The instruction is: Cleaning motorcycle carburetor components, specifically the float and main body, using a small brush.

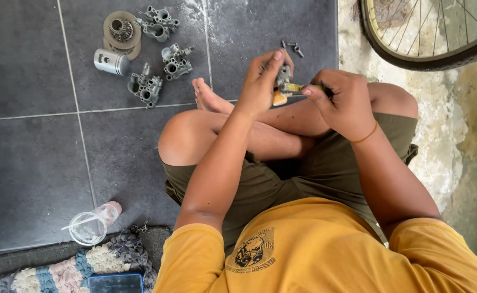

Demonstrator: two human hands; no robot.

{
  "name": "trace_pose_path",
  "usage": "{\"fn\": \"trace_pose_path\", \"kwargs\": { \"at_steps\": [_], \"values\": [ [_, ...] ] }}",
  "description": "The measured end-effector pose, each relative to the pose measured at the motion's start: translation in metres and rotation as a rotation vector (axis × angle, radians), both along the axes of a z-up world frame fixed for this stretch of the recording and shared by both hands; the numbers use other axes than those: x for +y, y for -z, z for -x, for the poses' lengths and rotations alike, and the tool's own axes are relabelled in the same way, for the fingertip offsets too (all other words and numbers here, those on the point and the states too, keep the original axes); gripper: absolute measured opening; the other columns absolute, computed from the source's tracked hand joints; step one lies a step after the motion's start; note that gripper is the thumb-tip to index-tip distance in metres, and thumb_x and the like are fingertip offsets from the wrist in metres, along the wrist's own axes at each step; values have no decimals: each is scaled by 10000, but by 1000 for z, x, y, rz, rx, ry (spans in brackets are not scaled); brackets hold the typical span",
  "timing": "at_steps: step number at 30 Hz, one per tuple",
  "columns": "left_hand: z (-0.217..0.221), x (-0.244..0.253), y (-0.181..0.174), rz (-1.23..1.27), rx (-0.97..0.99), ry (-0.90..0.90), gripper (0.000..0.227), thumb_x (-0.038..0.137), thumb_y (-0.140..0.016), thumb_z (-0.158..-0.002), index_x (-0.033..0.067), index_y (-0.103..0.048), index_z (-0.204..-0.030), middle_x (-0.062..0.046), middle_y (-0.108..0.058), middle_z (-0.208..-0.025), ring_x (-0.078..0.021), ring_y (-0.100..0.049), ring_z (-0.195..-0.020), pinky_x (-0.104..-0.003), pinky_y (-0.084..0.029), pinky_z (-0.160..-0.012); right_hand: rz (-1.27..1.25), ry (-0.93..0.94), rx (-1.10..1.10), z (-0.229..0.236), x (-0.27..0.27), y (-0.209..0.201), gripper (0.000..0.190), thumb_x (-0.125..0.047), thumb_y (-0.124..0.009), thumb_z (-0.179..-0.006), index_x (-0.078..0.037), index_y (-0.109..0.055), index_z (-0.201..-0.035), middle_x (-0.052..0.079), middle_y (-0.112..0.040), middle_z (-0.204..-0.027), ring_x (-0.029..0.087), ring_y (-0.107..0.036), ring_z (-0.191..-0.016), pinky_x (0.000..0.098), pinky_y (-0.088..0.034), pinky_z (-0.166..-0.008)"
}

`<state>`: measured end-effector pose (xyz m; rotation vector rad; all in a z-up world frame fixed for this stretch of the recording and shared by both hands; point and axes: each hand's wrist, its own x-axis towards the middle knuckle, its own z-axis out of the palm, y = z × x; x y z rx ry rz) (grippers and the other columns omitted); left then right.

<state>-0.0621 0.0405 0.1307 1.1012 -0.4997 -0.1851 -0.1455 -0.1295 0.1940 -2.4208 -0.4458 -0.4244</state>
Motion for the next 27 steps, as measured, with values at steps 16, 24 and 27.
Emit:
{"fn": "trace_pose_path", "kwargs": {
  "at_steps": [16,24,27],
  "values": [
    [-7,-6,15,568,413,19,469,551,-504,-1012,100,-610,-945,-75,-602,-720,-86,-463,-498,-224,-299,-375,30,84,-49,27,4,15,106,15,-698,-978,87,-642,-1034,155,-588,-823,256,-473,-616,360,-413,-612],
    [-4,-7,10,394,482,-162,402,501,-611,-939,134,-563,-783,-16,-537,-558,-46,-366,-372,-219,-236,-282,243,103,-257,8,9,27,167,-137,-771,-975,10,-696,-957,104,-540,-822,280,-490,-701,399,-416,-663],
    [-2,-12,10,384,397,-179,376,438,-608,-965,115,-575,-775,11,-506,-599,-73,-472,-527,-230,-344,-469,330,34,-252,12,19,24,153,-149,-800,-900,-41,-704,-951,71,-608,-879,256,-529,-780,372,-450,-760]
  ]
}}
